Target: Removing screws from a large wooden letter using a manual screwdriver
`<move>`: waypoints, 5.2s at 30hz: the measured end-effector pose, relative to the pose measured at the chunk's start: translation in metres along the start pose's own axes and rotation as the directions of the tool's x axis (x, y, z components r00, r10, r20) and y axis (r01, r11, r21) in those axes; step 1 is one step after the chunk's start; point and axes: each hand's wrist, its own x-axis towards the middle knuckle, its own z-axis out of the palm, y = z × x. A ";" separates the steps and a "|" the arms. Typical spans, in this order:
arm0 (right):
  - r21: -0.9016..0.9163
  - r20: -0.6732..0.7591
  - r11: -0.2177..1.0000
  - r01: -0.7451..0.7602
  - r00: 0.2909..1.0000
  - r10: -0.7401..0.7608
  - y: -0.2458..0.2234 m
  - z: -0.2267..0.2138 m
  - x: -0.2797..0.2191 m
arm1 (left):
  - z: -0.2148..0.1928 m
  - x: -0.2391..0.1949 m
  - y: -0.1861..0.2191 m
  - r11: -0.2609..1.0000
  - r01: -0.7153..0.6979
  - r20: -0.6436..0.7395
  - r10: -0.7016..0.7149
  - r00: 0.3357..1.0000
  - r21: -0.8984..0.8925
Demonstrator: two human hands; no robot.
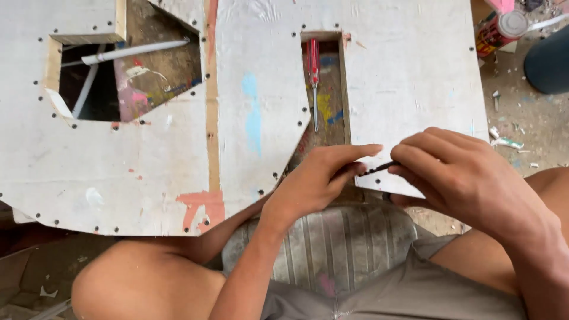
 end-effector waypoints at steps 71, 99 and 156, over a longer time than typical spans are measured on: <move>-0.243 0.380 0.910 -0.336 0.830 0.409 0.007 0.069 -0.010 | 0.023 -0.008 -0.050 0.963 0.042 -0.123 -0.077 0.990 -0.265; -0.546 0.520 0.608 0.577 0.802 -0.294 -0.001 0.037 0.028 | 0.039 -0.018 -0.045 0.993 0.049 -0.242 -0.074 0.967 -0.106; -0.588 0.542 0.439 0.679 0.734 -0.410 -0.009 0.075 0.021 | 0.057 -0.017 -0.047 0.990 0.084 -0.391 -0.033 0.920 0.114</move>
